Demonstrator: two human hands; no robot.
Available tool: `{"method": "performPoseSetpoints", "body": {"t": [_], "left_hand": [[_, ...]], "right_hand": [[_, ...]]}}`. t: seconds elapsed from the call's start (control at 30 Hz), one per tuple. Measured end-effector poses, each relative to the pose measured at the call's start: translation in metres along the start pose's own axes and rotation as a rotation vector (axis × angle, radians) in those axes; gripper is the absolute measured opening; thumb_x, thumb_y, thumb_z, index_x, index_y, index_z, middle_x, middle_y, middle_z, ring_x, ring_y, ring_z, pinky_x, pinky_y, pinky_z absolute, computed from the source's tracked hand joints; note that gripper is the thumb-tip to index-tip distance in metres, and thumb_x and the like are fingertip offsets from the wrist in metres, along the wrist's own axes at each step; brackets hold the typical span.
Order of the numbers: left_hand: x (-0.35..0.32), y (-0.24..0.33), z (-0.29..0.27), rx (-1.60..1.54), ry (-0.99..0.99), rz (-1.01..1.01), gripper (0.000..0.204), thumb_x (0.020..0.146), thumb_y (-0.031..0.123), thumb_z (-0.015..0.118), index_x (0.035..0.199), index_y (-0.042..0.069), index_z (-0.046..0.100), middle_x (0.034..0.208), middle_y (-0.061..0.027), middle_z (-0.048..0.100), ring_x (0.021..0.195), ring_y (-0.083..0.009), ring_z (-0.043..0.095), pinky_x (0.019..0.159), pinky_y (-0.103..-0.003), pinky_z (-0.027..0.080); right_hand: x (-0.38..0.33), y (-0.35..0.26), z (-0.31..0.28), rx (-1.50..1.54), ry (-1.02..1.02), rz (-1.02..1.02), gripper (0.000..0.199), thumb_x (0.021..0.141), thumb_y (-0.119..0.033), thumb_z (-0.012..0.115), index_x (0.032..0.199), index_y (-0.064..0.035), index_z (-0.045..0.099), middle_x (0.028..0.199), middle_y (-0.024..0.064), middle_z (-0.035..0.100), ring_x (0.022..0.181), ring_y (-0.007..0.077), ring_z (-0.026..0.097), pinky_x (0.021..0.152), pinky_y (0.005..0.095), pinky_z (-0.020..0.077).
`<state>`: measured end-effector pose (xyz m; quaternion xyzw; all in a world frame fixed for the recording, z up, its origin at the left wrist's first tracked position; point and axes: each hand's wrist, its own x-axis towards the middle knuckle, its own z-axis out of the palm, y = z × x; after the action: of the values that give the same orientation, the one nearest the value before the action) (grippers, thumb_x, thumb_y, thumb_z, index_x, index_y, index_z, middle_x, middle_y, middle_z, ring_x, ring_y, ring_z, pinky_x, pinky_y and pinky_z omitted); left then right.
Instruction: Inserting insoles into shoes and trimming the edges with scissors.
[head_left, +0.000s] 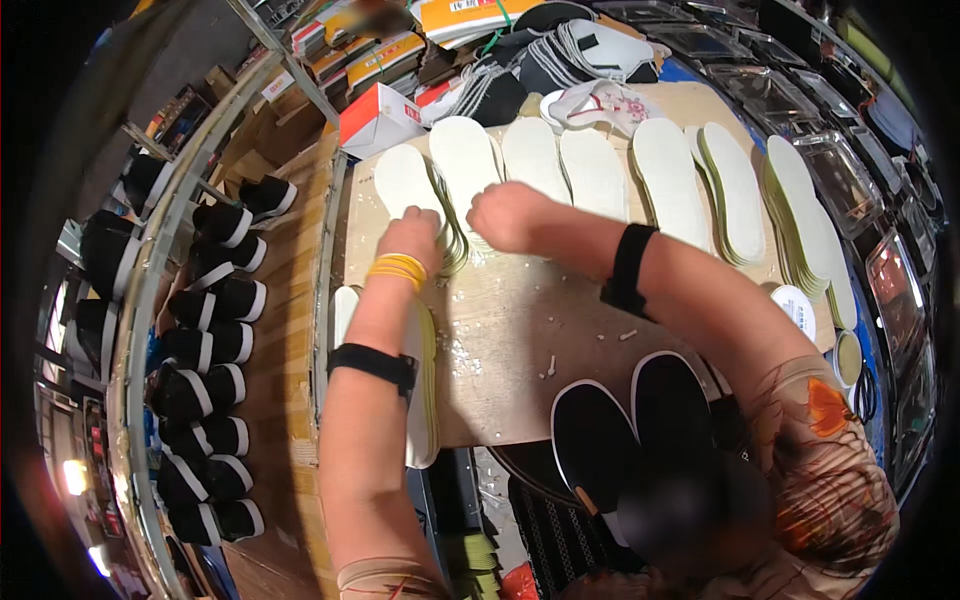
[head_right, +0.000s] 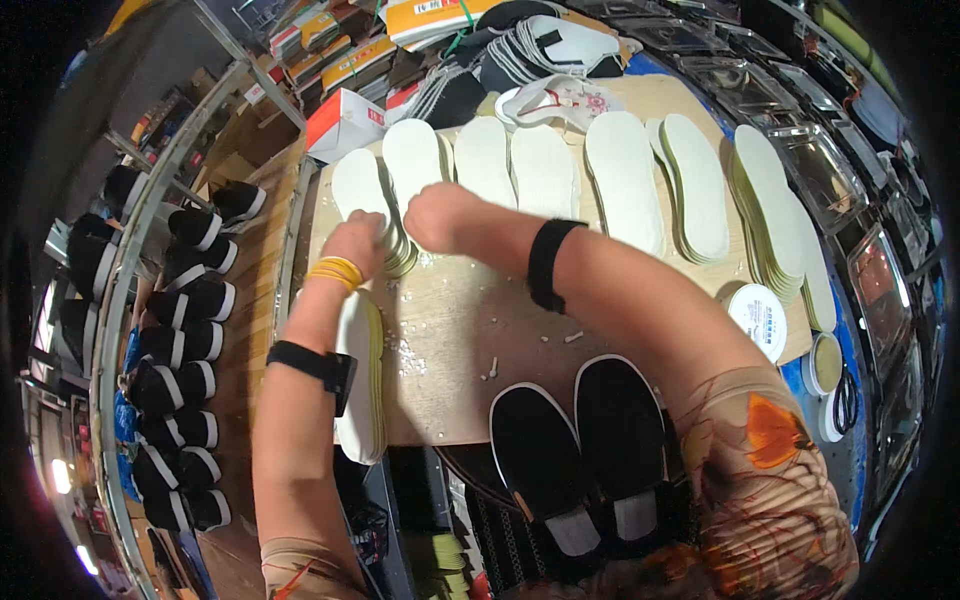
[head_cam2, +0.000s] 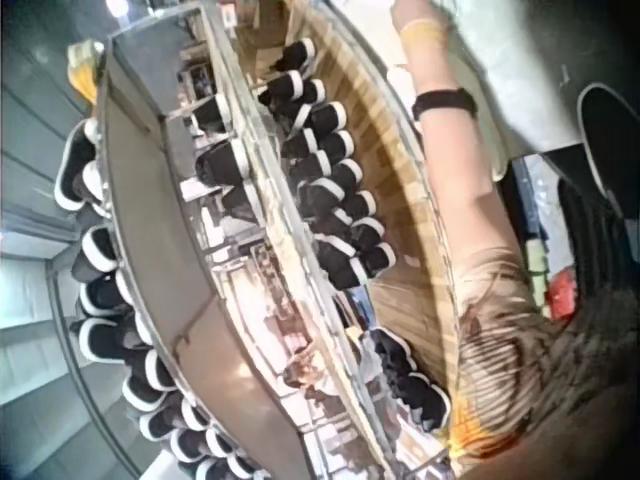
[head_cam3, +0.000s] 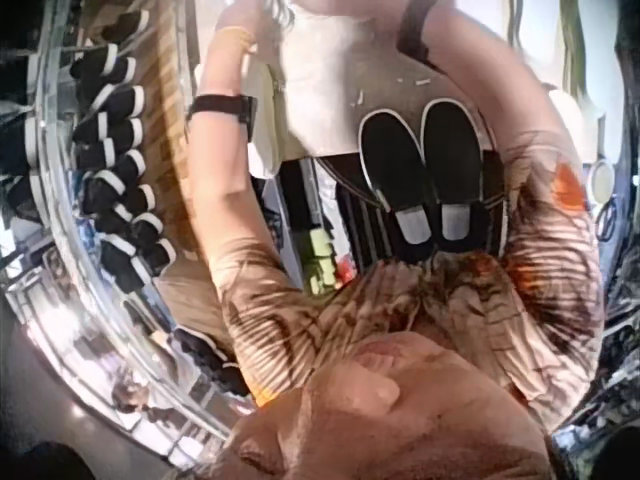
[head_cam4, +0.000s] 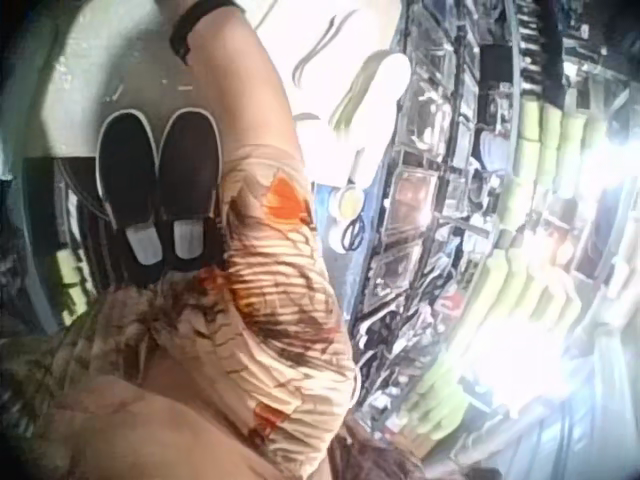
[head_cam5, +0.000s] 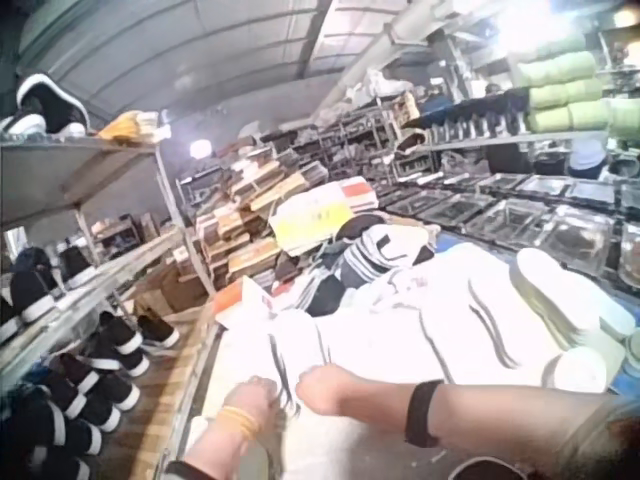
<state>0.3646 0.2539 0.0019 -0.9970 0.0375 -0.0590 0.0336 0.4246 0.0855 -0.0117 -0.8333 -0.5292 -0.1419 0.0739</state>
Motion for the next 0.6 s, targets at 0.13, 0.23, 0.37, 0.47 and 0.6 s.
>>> {"method": "performPoseSetpoints", "body": {"t": [0.13, 0.23, 0.37, 0.47, 0.6], "left_hand": [[-0.034, 0.009, -0.042, -0.194, 0.422, -0.278, 0.02, 0.084, 0.017, 0.047, 0.086, -0.001, 0.055, 0.088, -0.0237, 0.057, 0.082, -0.0371, 0.057, 0.073, -0.043, 0.046], [-0.092, 0.042, -0.1, -0.635, 0.595, -0.302, 0.028, 0.089, 0.024, 0.047, 0.091, -0.002, 0.058, 0.076, -0.0187, 0.06, 0.067, -0.0289, 0.059, 0.065, -0.038, 0.045], [-0.229, 0.081, -0.132, -1.104, 0.747, -0.488, 0.029, 0.088, 0.027, 0.049, 0.093, -0.001, 0.056, 0.071, -0.0055, 0.059, 0.05, -0.0103, 0.053, 0.041, -0.022, 0.04], [-0.327, 0.105, -0.168, -1.423, 0.496, -0.702, 0.032, 0.088, 0.029, 0.049, 0.094, -0.001, 0.054, 0.065, -0.0073, 0.057, 0.04, -0.0116, 0.049, 0.03, -0.02, 0.033], [-0.398, 0.13, -0.168, -1.388, 0.183, -0.741, 0.03, 0.087, 0.029, 0.049, 0.087, -0.001, 0.054, 0.056, -0.0069, 0.055, 0.034, -0.011, 0.047, 0.029, -0.019, 0.032]], "right_hand": [[-0.029, -0.007, -0.045, 0.134, 0.542, 0.194, 0.016, 0.077, -0.012, 0.045, 0.075, -0.0066, 0.06, 0.074, 0.011, 0.061, 0.07, 0.0317, 0.06, 0.062, 0.0417, 0.0475], [-0.135, 0.006, -0.14, 0.349, 0.819, 0.493, 0.017, 0.083, -0.013, 0.048, 0.094, -0.0053, 0.058, 0.08, 0.0087, 0.062, 0.067, 0.0251, 0.059, 0.06, 0.0336, 0.0499], [-0.295, -0.018, -0.219, 0.987, 0.898, 0.67, 0.033, 0.085, -0.013, 0.05, 0.117, -0.0038, 0.052, 0.092, 0.0046, 0.061, 0.067, 0.0042, 0.055, 0.05, 0.0179, 0.0462], [-0.395, -0.04, -0.245, 1.161, 0.792, 0.836, 0.028, 0.085, -0.014, 0.052, 0.109, -0.0003, 0.056, 0.082, 0.0041, 0.061, 0.052, 0.0036, 0.051, 0.04, 0.015, 0.0388], [-0.457, -0.096, -0.268, 1.159, 0.624, 1.156, 0.021, 0.084, -0.01, 0.051, 0.099, 0.0008, 0.061, 0.072, 0.0049, 0.061, 0.049, 0.0077, 0.054, 0.041, 0.0178, 0.0414]]}}
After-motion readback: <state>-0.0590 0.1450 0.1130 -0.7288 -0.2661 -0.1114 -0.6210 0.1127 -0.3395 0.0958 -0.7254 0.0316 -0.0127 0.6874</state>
